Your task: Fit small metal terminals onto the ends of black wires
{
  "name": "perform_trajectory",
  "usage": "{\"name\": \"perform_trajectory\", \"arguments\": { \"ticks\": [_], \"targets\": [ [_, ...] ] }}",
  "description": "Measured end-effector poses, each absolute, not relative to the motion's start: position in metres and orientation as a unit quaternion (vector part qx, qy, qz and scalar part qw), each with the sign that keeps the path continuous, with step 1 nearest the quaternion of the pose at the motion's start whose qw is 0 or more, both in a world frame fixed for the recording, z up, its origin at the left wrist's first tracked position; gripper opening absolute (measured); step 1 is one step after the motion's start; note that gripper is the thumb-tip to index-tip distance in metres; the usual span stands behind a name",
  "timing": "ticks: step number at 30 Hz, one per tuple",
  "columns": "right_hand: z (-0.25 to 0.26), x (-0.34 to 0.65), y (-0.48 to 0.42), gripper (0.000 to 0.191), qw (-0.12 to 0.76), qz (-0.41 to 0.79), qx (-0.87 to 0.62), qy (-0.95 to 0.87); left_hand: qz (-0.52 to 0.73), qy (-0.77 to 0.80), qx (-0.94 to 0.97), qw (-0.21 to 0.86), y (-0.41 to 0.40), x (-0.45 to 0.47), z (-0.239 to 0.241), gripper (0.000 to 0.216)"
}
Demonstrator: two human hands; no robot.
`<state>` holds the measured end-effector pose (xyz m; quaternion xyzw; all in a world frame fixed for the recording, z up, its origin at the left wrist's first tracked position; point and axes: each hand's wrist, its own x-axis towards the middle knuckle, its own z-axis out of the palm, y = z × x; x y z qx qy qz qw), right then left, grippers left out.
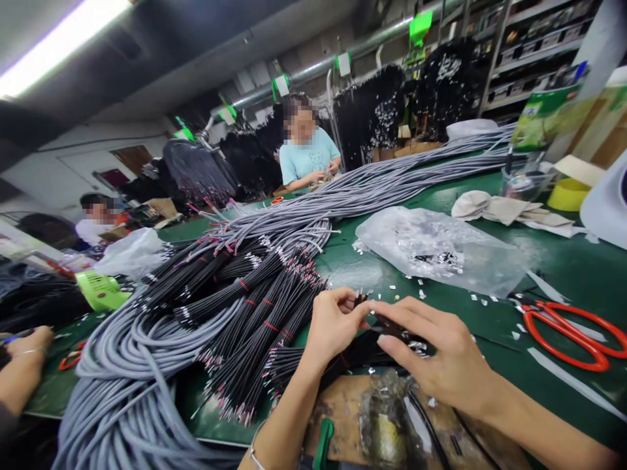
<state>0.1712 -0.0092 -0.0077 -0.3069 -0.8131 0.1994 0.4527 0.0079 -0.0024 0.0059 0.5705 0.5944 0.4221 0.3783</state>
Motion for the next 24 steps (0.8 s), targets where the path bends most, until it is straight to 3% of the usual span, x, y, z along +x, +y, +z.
{"name": "perform_trajectory", "arguments": {
  "ticks": [9,24],
  "targets": [
    [-0.017,0.170,0.005,0.029,0.385,0.225,-0.429,-0.786,0.452,0.575,0.551,0.402,-0.003,0.005,0.006,0.031],
    [-0.010,0.176,0.009,0.025,0.365,0.211,-0.423,-0.802,0.397,0.552,0.601,0.421,-0.006,0.006,0.008,0.023]
  ]
}}
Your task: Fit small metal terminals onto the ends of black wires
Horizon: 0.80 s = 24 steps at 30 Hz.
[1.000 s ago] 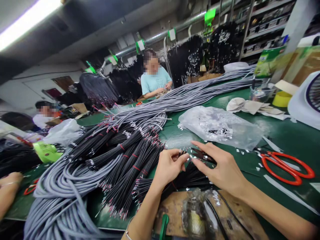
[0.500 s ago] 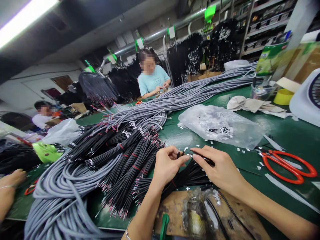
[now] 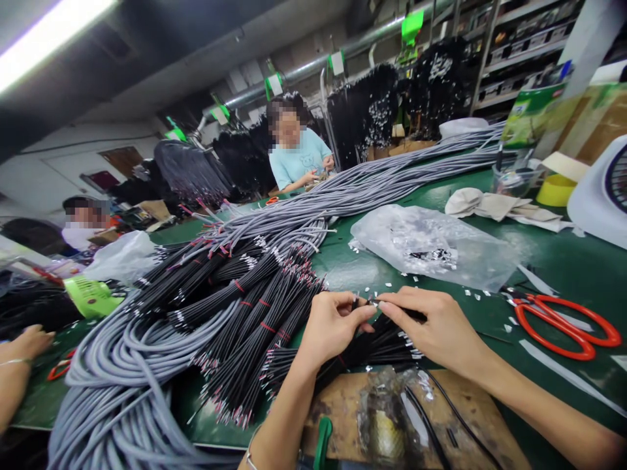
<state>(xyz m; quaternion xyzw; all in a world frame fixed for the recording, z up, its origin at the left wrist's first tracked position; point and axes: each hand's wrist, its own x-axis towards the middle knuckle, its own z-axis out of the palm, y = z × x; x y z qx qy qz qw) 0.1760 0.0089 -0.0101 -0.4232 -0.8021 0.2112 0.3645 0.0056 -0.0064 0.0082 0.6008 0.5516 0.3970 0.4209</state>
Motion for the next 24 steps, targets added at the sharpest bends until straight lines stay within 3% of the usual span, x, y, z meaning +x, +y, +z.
{"name": "perform_trajectory", "arguments": {
  "ticks": [11,24],
  "targets": [
    [-0.0029,0.1783,0.0133,0.024,0.405,0.344,-0.365,-0.764,0.322,0.448,0.631,0.545,-0.0078,0.0012,0.0143,0.032],
    [-0.0051,0.1753,0.0125,0.021,0.419,0.323,-0.362,-0.768,0.349,0.501,0.589,0.529,-0.0059,0.0084,0.0102,0.025]
  ]
}}
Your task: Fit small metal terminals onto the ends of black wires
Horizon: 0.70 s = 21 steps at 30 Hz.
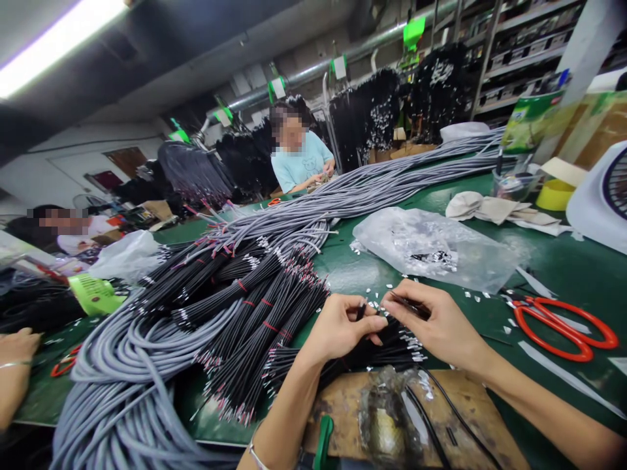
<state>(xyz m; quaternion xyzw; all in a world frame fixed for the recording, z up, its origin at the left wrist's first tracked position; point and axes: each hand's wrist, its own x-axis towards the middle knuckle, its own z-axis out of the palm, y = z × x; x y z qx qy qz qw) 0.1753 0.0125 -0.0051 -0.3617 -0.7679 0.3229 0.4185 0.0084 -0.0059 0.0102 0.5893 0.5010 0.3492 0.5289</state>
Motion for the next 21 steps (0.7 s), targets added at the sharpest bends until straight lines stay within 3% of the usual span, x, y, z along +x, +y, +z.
{"name": "perform_trajectory", "arguments": {
  "ticks": [4,12,21],
  "targets": [
    [-0.003,0.176,0.012,0.016,0.431,0.305,-0.356,-0.771,0.338,0.513,0.605,0.506,-0.007,0.010,0.011,0.024],
    [-0.005,0.174,0.012,0.024,0.408,0.264,-0.373,-0.791,0.357,0.549,0.607,0.450,-0.008,0.018,0.008,0.027],
    [-0.018,0.181,0.022,0.034,0.338,0.452,-0.343,-0.751,0.331,0.521,0.662,0.425,-0.004,0.009,0.004,0.025]
  ]
}}
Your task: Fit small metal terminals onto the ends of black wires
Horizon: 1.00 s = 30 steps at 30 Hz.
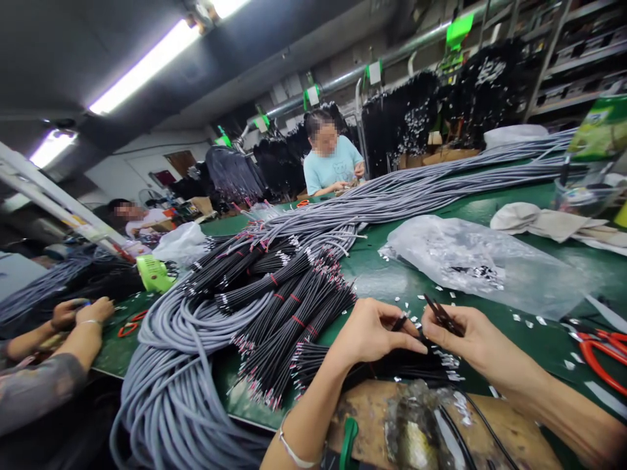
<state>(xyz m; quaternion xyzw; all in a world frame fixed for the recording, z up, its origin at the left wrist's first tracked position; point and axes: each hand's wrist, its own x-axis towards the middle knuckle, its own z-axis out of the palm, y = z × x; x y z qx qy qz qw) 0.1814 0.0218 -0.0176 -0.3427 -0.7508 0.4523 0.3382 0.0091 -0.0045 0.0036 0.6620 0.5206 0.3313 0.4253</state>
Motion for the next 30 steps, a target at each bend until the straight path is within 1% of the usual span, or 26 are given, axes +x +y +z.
{"name": "perform_trajectory", "arguments": {
  "ticks": [2,5,6,7,8,11,12,13,14,15,17,20,21,23,24,25,26,27,28,30],
  "targets": [
    [-0.020,0.182,0.022,0.030,0.336,0.399,-0.354,-0.776,0.308,0.508,0.676,0.435,-0.005,0.010,0.002,0.023],
    [-0.022,0.182,0.021,0.012,0.357,0.224,-0.409,-0.809,0.287,0.504,0.680,0.449,-0.005,0.009,-0.003,0.023],
    [-0.021,0.182,0.021,0.009,0.361,0.194,-0.419,-0.811,0.287,0.504,0.676,0.454,-0.005,0.008,-0.004,0.023],
    [-0.021,0.182,0.021,0.009,0.360,0.197,-0.418,-0.810,0.288,0.501,0.673,0.461,-0.004,0.007,-0.005,0.023],
    [-0.020,0.182,0.022,0.011,0.355,0.232,-0.406,-0.810,0.289,0.494,0.673,0.469,-0.004,0.006,-0.005,0.022],
    [-0.019,0.183,0.025,0.024,0.323,0.400,-0.320,-0.796,0.276,0.453,0.689,0.495,-0.002,0.001,-0.003,0.019],
    [-0.019,0.182,0.026,0.027,0.311,0.437,-0.294,-0.791,0.268,0.440,0.693,0.504,-0.001,-0.001,-0.001,0.018],
    [-0.020,0.181,0.027,0.028,0.306,0.451,-0.279,-0.791,0.260,0.435,0.695,0.510,-0.001,-0.001,0.000,0.019],
    [-0.020,0.180,0.027,0.027,0.310,0.436,-0.283,-0.796,0.257,0.440,0.693,0.510,0.000,-0.001,0.001,0.020],
    [-0.019,0.179,0.027,0.025,0.322,0.395,-0.305,-0.805,0.257,0.454,0.689,0.503,0.000,-0.001,0.001,0.020],
    [-0.014,0.179,0.028,0.019,0.374,0.255,-0.383,-0.805,0.263,0.492,0.683,0.472,0.001,0.000,-0.002,0.020],
    [-0.003,0.189,0.034,0.017,0.470,0.046,-0.494,-0.730,0.268,0.533,0.687,0.416,0.003,0.001,-0.006,0.020],
    [-0.001,0.195,0.038,0.016,0.487,0.001,-0.517,-0.704,0.269,0.541,0.691,0.397,0.004,0.000,-0.007,0.021],
    [0.000,0.207,0.047,0.014,0.468,-0.050,-0.544,-0.694,0.275,0.552,0.699,0.361,0.004,-0.001,-0.006,0.024],
    [-0.001,0.212,0.051,0.018,0.445,-0.058,-0.557,-0.699,0.279,0.552,0.703,0.351,0.005,-0.003,-0.005,0.026],
    [-0.004,0.215,0.054,0.026,0.432,-0.055,-0.564,-0.702,0.282,0.549,0.705,0.349,0.005,-0.004,-0.003,0.027],
    [-0.008,0.215,0.056,0.033,0.428,-0.041,-0.561,-0.708,0.284,0.544,0.704,0.356,0.005,-0.005,-0.001,0.028],
    [-0.012,0.214,0.055,0.036,0.435,-0.015,-0.547,-0.715,0.285,0.539,0.702,0.368,0.005,-0.006,0.000,0.028],
    [-0.015,0.210,0.053,0.034,0.449,0.023,-0.522,-0.725,0.285,0.534,0.699,0.380,0.006,-0.006,0.001,0.028],
    [-0.021,0.197,0.043,0.021,0.466,0.123,-0.450,-0.752,0.286,0.531,0.696,0.390,0.006,-0.007,0.001,0.029]
  ]
}}
